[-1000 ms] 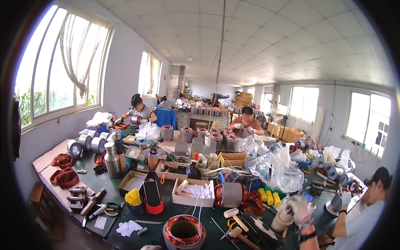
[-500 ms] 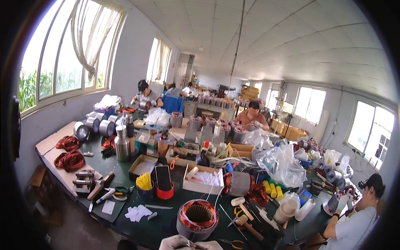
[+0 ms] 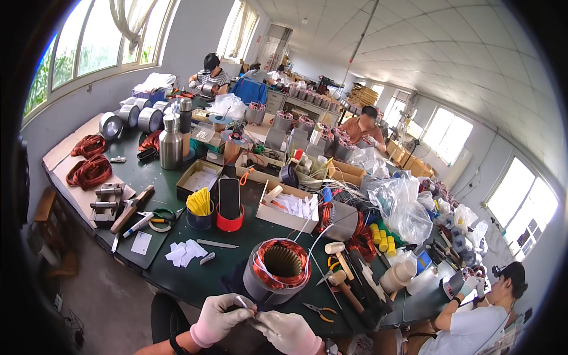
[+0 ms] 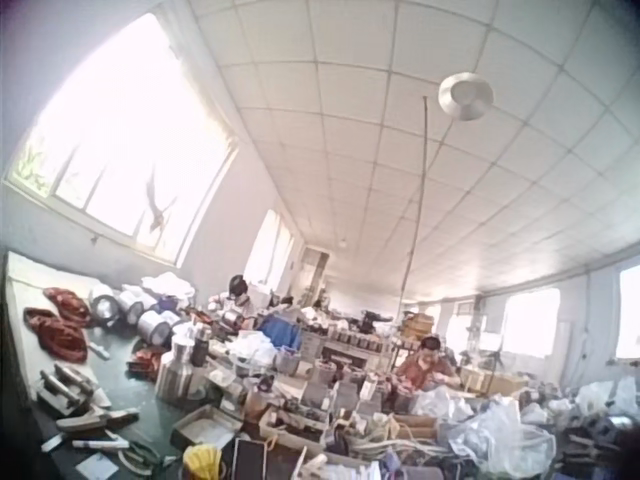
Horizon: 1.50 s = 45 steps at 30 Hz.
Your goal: Winding wires through a motor stator and securing them with tape and scissors.
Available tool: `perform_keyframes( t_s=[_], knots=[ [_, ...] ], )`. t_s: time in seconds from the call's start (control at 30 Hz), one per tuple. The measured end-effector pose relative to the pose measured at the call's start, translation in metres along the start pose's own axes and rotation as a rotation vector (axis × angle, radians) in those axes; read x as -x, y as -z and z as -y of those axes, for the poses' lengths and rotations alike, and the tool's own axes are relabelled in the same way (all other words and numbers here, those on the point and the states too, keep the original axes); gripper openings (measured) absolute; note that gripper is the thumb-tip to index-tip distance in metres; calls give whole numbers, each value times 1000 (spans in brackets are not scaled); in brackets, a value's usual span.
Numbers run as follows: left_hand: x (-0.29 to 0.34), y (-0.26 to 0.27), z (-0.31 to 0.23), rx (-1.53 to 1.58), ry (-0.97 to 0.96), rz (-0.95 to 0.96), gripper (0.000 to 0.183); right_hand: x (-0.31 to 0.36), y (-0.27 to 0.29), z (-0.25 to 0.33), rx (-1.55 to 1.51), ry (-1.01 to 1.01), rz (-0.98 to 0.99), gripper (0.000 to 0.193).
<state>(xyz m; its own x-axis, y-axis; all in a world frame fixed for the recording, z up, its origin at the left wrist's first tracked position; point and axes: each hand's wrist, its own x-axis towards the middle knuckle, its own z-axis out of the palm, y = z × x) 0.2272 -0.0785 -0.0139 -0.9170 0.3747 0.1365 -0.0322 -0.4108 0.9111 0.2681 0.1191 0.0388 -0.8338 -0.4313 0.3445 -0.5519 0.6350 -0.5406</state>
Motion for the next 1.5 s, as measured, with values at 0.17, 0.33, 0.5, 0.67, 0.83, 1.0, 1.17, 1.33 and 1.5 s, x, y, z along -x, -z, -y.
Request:
perform_keyframes(
  t_s=[0.17, 0.33, 0.5, 0.67, 0.83, 1.0, 1.17, 1.33, 1.5],
  knots=[
    [-35, 27, -11, -330, -162, -94, 6, -23, 19, 0, -19, -106, -141, 31],
    [-80, 27, -22, -1087, -560, -39, 23, -83, 27, -14, -44, -256, -189, 36],
    [-81, 41, -22, -1162, -547, -177, 31, -94, 8, -31, 209, -71, -186, 29],
    [-67, 42, -17, -787, -466, -196, 25, -96, 12, -21, -459, -254, -421, 15],
    [-62, 26, -26, -348, -169, 22, 12, -112, 57, 59, -389, 39, -658, 14],
    [-61, 18, -48, -345, -225, 5, 11, -63, 103, 110, -267, 601, -975, 14],
    [-64, 37, -74, -289, -298, -7, 12, -54, 76, 78, -61, 83, -797, 37],
    [-71, 30, -107, -154, -368, -41, 14, -97, 33, 5, -138, -231, -292, 69],
    [-61, 12, -137, -104, -420, -134, 13, -104, 24, 20, -169, -80, -341, 46]
  ],
)
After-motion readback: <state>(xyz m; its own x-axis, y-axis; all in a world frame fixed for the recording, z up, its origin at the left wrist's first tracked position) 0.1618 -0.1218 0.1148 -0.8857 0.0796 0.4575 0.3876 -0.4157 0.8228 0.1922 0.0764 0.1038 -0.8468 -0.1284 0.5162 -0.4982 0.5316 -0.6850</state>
